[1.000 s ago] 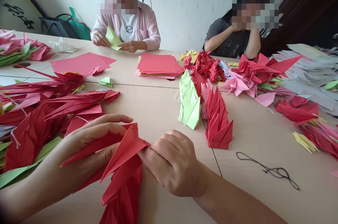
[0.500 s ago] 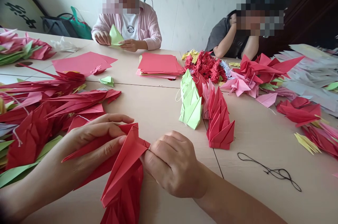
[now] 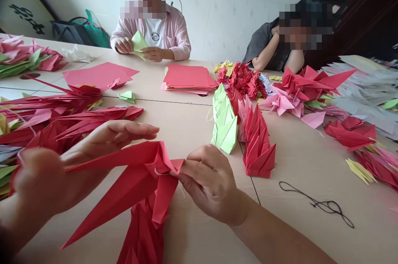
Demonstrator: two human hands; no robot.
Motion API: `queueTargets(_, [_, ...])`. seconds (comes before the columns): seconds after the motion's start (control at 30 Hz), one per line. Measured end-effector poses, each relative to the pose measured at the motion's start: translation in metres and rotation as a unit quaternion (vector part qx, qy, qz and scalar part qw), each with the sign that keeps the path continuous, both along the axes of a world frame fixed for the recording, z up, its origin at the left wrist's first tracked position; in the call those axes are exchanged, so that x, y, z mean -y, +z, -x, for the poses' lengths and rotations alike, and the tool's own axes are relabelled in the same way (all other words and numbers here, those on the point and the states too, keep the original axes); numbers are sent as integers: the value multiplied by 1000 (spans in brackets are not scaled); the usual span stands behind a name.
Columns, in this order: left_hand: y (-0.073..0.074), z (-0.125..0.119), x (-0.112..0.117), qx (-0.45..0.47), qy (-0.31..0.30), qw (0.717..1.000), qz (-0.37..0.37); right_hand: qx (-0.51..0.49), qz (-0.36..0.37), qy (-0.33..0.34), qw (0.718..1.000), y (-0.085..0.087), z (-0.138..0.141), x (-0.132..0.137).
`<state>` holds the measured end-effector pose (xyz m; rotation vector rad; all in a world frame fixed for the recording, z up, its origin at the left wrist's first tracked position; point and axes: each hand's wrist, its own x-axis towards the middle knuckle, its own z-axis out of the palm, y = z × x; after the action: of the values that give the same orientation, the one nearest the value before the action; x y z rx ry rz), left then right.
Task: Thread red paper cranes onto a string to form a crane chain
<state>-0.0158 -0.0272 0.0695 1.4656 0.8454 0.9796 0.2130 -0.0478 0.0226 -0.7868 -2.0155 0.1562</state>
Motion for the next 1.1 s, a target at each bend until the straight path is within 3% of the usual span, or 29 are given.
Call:
queueTargets(0.07, [-1, 1, -8, 96, -64, 992, 56, -46, 50, 26, 997, -4, -2, -1])
queueTargets(0.13, [-7, 2, -15, 122, -84, 984, 100, -87, 97, 57, 990, -8, -3, -1])
queueTargets(0.3, [-21, 5, -16, 31, -104, 990, 90, -82, 88, 86, 989, -5, -1, -2])
queueTargets(0.4, [-13, 6, -13, -6, -128, 988, 87, -72, 94, 97, 988, 0, 0, -2])
queueTargets(0.57, [6, 2, -7, -150, -146, 970, 126, -72, 154, 126, 977, 0, 1, 0])
queueTargets(0.73, [4, -1, -3, -210, -130, 966, 79, -66, 174, 152, 971, 1, 2, 0])
queueTargets(0.9, [1, -3, -1, -231, -76, 970, 3, -47, 142, 124, 981, 2, 3, -2])
queueTargets(1.1, [-1, -3, -2, -199, -73, 977, 17, -42, 129, 108, 985, 1, 2, -3])
